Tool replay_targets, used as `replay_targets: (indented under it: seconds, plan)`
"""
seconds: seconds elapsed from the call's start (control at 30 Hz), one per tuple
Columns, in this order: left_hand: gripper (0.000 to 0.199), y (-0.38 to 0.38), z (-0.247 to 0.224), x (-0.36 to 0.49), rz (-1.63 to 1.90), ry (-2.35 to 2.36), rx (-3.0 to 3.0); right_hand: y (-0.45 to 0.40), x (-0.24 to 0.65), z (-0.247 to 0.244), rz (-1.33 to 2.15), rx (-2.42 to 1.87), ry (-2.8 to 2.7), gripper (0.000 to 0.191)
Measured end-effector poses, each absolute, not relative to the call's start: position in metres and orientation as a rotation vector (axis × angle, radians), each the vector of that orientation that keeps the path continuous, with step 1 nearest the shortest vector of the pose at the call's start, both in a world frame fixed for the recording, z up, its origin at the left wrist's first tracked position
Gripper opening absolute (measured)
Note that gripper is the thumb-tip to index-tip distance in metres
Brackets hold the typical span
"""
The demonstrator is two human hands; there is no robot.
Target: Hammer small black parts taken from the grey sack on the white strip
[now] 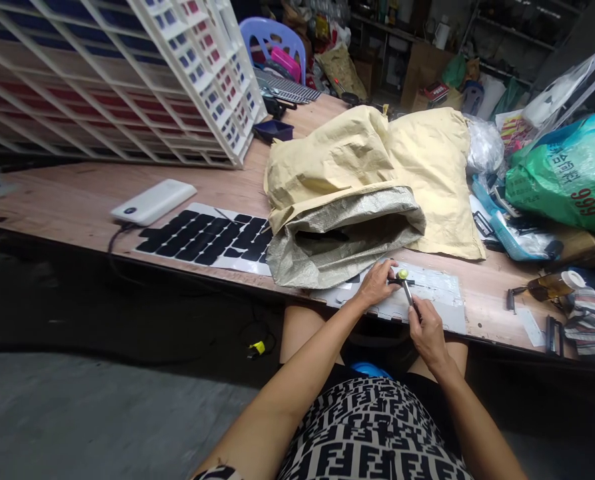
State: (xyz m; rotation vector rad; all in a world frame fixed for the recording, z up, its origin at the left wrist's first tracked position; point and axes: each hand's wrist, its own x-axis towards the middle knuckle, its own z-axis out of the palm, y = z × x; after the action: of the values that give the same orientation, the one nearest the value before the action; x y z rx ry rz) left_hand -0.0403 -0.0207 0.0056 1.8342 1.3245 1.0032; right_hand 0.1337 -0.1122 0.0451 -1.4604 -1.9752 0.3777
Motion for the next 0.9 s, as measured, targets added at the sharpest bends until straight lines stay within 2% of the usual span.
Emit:
replay_targets:
  seconds: [0.07,0.27,0.4,0.53,0.67,0.8,0.9]
  plan:
    - [0.048,-0.020,0.006,-0.040,0.993,1.324,1.858,-0.097,0.139,0.048,0.336,-1.506,-1.949,0.033]
    - [0.018,-0.019,0.002,-0.039,0.952,1.311,1.978,-0.015,0.164,0.044,0.111,-1.830,-1.796,0.039]
    - [0.018,-0.016,-0.001,-0.039,0.963,1.308,1.983,0.018,0.167,0.034,0.086,-2.078,-1.674,0.045]
    - [0.017,-0.020,0.007,-0.043,1.009,1.241,2.014,0.022,0.162,0.029,0.021,-2.127,-1.683,0.048]
    - [0.026,-0.064,0.009,-0.046,1.083,1.019,2.074,0.022,0.162,0.028,0.055,-2.184,-1.644,0.044]
    - [0.029,-0.130,-0.022,-0.043,0.870,0.808,2.147,0.027,0.164,0.027,0.101,-2.210,-1.649,0.045]
    - [0.029,-0.152,-0.056,-0.038,0.662,1.027,2.036,0.028,0.164,0.026,0.099,-2.219,-1.668,0.044]
